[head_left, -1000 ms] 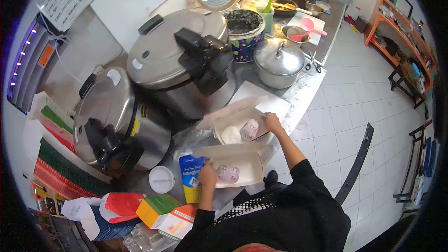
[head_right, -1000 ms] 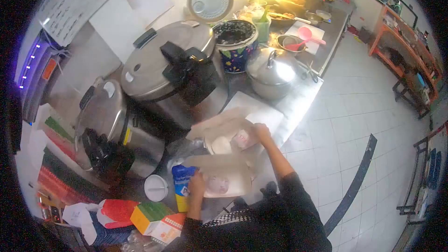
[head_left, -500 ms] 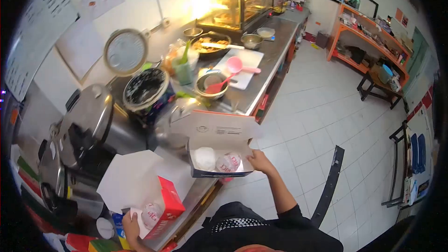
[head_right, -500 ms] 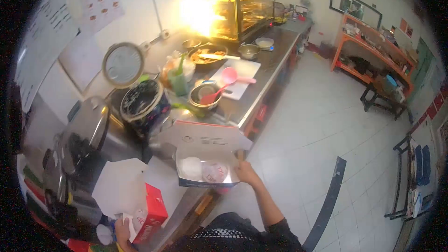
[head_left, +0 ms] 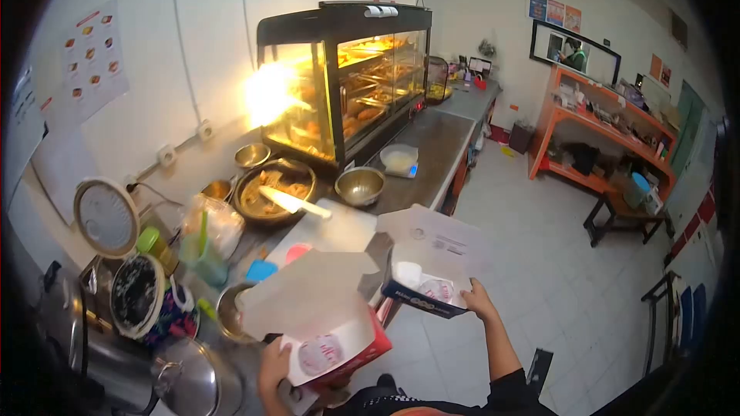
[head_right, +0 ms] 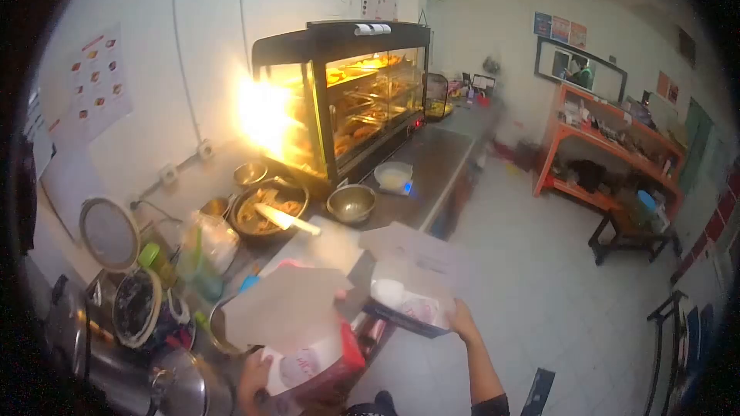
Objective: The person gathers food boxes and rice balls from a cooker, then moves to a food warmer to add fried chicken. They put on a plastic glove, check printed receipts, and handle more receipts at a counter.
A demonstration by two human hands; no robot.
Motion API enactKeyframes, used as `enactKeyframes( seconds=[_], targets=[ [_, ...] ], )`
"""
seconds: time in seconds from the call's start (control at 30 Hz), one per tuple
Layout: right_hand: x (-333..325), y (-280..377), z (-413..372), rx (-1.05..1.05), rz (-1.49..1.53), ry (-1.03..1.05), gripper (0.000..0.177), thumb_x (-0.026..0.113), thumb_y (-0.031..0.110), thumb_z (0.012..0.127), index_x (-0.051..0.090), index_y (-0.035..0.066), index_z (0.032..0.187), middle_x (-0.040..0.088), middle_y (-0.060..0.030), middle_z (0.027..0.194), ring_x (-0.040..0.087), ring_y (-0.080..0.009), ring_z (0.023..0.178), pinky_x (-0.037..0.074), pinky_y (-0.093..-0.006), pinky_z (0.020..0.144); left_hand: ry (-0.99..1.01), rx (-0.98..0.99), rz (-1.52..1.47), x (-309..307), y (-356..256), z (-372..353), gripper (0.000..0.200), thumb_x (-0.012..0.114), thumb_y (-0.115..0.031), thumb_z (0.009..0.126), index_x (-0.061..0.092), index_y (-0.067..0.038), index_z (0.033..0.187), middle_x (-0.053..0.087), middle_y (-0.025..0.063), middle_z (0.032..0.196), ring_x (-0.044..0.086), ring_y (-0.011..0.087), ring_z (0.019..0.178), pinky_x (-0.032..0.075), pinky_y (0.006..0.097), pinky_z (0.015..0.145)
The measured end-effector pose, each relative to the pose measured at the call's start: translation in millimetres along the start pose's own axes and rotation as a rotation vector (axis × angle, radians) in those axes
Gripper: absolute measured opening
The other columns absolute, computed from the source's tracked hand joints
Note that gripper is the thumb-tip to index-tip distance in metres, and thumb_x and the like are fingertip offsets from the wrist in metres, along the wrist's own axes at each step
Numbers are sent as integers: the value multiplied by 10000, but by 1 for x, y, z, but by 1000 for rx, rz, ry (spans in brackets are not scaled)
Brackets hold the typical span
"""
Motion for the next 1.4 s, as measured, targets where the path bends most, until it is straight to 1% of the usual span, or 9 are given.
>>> enactKeyframes(
  seconds=[0.17,0.43,0.5,0.77,0.9,1.03,1.2,1.3,1.4],
  targets=[
    [-34,-67,207,31,-14,-256,405,453,-13,726,382,-68,1121,535,-201,927,588,-251,710,485,-326,490,-34,272,99,148,-61,161,299,463,-118,799,477,7,1071,542,246,964,519,384,915,408,389,785],
    [-56,-113,579,52,171,-248,383,407,-36,678,428,-43,1060,538,-200,948,578,-308,806,521,-372,622,94,7,-50,357,-154,369,417,459,-165,804,375,-9,1182,513,259,1040,505,380,972,397,395,820],
    [-29,-178,686,-242,-203,-472,400,402,-27,665,442,-36,1063,543,-193,981,567,-317,851,522,-369,604,104,-65,-36,413,-163,417,477,453,-191,805,308,-42,1234,500,274,1045,511,387,958,401,409,813],
    [38,-260,943,88,140,-75,570,531,260,778,257,54,1234,455,-192,1102,556,-331,852,523,-416,469,121,-435,-643,570,-249,596,504,368,-27,838,90,-139,1243,295,192,1186,490,367,979,521,435,702],
    [-13,-149,894,417,677,163,551,529,373,800,305,31,1168,482,-163,1028,546,-268,837,504,-383,570,104,-417,-813,611,-262,646,470,387,-58,839,140,-127,1233,330,179,1163,496,342,965,507,419,712],
    [9,-153,859,-98,320,-599,514,475,339,840,331,-57,1134,492,-149,987,484,-275,899,401,-386,789,140,-395,-914,612,-272,663,441,407,-89,839,190,-115,1223,364,165,1139,502,318,952,492,403,722],
    [17,-40,768,-500,270,-588,331,434,208,843,430,-39,1064,419,-156,1088,389,-265,1025,290,-355,907,124,-402,-977,578,-270,655,412,431,-128,840,252,-100,1210,408,149,1111,509,287,935,474,383,734],
    [31,25,799,-488,534,-305,307,442,165,827,436,-36,1058,426,-138,1022,400,-246,985,303,-349,879,42,-441,-1007,553,-263,630,398,445,-152,840,289,-91,1202,434,138,1093,513,269,924,464,370,742],
    [-3,196,789,-871,803,295,365,445,11,790,428,-42,1150,441,-5,584,408,-55,502,355,-194,495,-70,-462,-1050,532,-256,592,389,460,-175,841,327,-83,1194,460,128,1076,518,250,914,453,358,749]
  ],
)
Point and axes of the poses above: each hand's wrist, its own z-axis towards the middle knuckle, its own x-axis out of the palm, y = z × x, the point moved 2 cm from there along z, towards the middle knuckle
